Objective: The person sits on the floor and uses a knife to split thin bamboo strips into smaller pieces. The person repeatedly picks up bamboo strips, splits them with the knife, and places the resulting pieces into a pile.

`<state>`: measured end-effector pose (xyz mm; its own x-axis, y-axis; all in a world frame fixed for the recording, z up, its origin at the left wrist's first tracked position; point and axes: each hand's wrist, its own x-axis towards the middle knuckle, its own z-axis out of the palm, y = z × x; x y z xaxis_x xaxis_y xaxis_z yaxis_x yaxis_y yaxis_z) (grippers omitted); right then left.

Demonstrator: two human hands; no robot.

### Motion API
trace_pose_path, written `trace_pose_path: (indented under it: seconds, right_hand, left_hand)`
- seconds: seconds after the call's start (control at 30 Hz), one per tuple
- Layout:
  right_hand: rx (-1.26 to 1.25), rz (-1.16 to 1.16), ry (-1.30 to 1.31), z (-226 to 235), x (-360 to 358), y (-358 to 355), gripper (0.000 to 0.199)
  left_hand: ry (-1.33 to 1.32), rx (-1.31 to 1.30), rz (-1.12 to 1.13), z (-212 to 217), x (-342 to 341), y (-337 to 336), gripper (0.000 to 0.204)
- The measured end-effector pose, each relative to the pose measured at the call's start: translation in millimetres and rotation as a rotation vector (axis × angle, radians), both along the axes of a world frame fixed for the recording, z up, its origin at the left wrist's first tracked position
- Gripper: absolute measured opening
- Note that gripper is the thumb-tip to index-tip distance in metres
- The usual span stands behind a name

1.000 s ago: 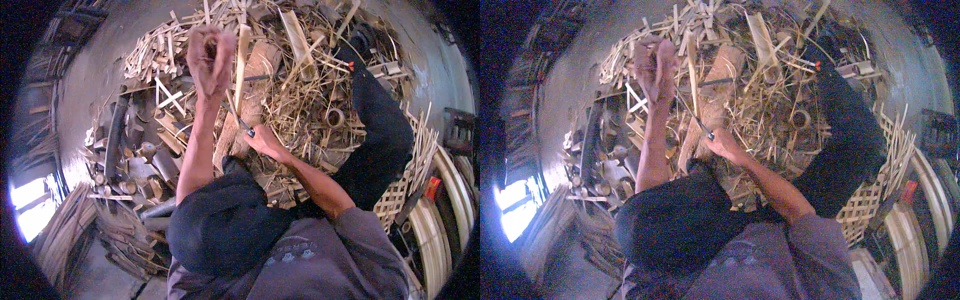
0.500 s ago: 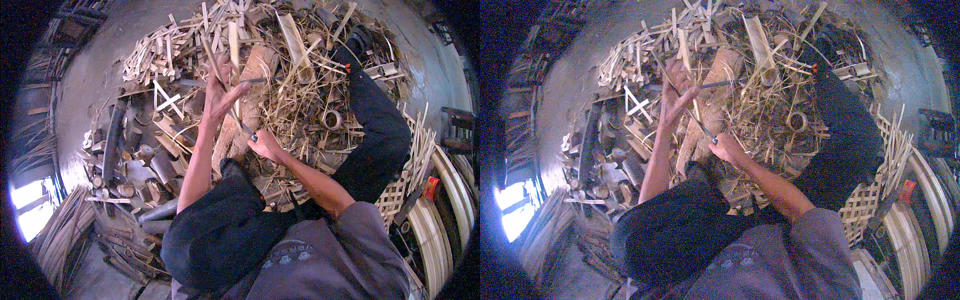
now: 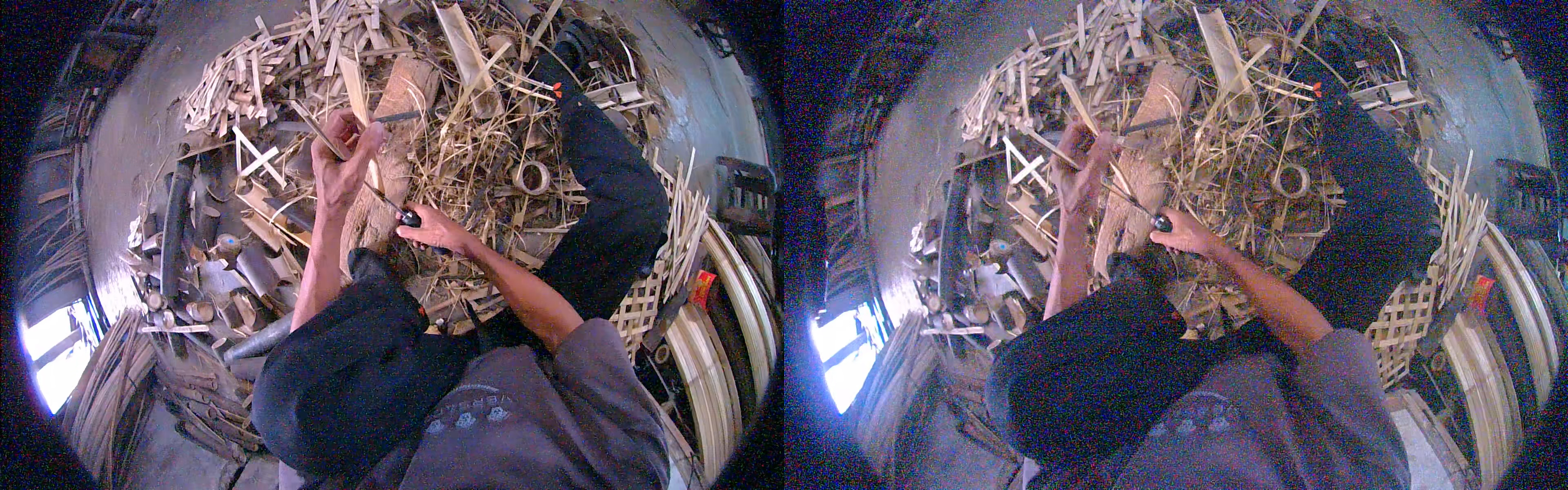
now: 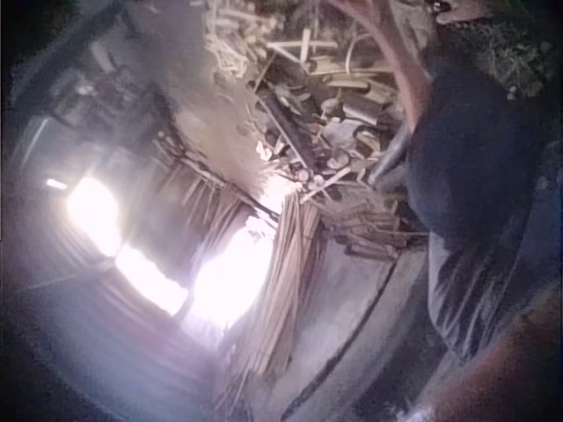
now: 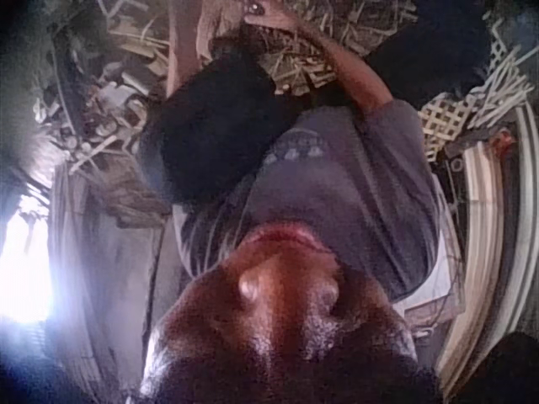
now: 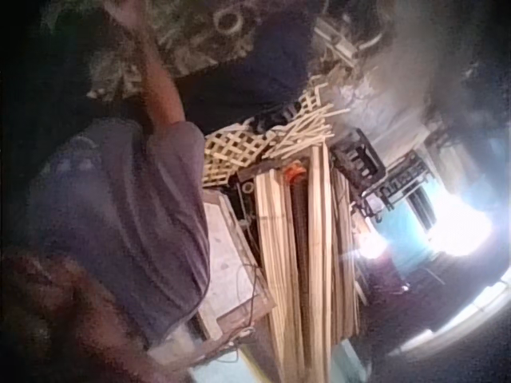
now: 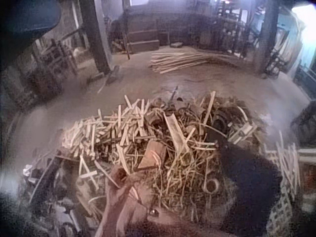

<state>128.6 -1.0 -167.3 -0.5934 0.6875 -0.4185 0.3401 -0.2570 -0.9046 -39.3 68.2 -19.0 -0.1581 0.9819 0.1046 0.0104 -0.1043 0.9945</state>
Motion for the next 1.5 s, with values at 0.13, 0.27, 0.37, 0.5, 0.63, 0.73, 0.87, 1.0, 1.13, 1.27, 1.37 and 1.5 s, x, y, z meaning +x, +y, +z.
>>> trace_pose_path:
  seconds: [0.13, 0.27, 0.37, 0.5, 0.63, 0.73, 0.87, 1.0, 1.13, 1.27, 1.37, 1.5]
  right_hand:
    - [0.170, -0.043, -0.228, -12, -4, -2, 0.032]
    - [0.475, 0.005, -0.345, -14, 1, 1, 0.032]
    - [0.590, 0.094, -0.370, -11, 8, 14, 0.032]
    - [0.154, 0.166, -0.228, -1, 16, 23, 0.031]
    - [0.184, -0.124, -0.203, -3, 31, 27, 0.035]
    - [0.391, -0.174, -0.491, 16, 27, 29, 0.042]
    - [0.427, -0.187, -0.415, 62, 22, 7, 0.051]
    - [0.464, -0.105, -0.392, 37, 23, -36, 0.052]
    - [0.191, -0.061, -0.295, 59, 2, -56, 0.047]
    - [0.264, 0.107, -0.105, 84, -29, -61, 0.047]
    - [0.217, 0.067, -0.150, 72, -32, -57, 0.049]
    - [0.219, -0.099, -0.264, 16, -22, -56, 0.050]
  left_hand:
    - [0.068, 0.122, 0.129, -12, 21, 11, 0.017]
    - [0.438, 0.250, 0.376, -24, 22, 23, 0.025]
    - [0.482, 0.201, 0.378, -20, 21, 23, 0.029]
    - [0.245, 0.189, 0.239, -40, -10, 5, 0.043]
    - [0.239, 0.227, 0.318, -24, -41, -23, 0.046]
    - [-0.073, 0.061, 0.486, -1, -49, -52, 0.047]
    - [-0.237, -0.042, 0.547, -1, -75, -91, 0.049]
    - [-0.162, -0.016, 0.757, -4, -55, -113, 0.050]
    - [0.239, -0.289, 0.731, -8, -62, -146, 0.045]
    - [0.425, -0.368, 0.735, 5, -42, -148, 0.047]
    - [0.395, -0.329, 0.725, 5, -36, -144, 0.047]
    - [0.517, -0.310, 0.757, -5, -43, -147, 0.047]
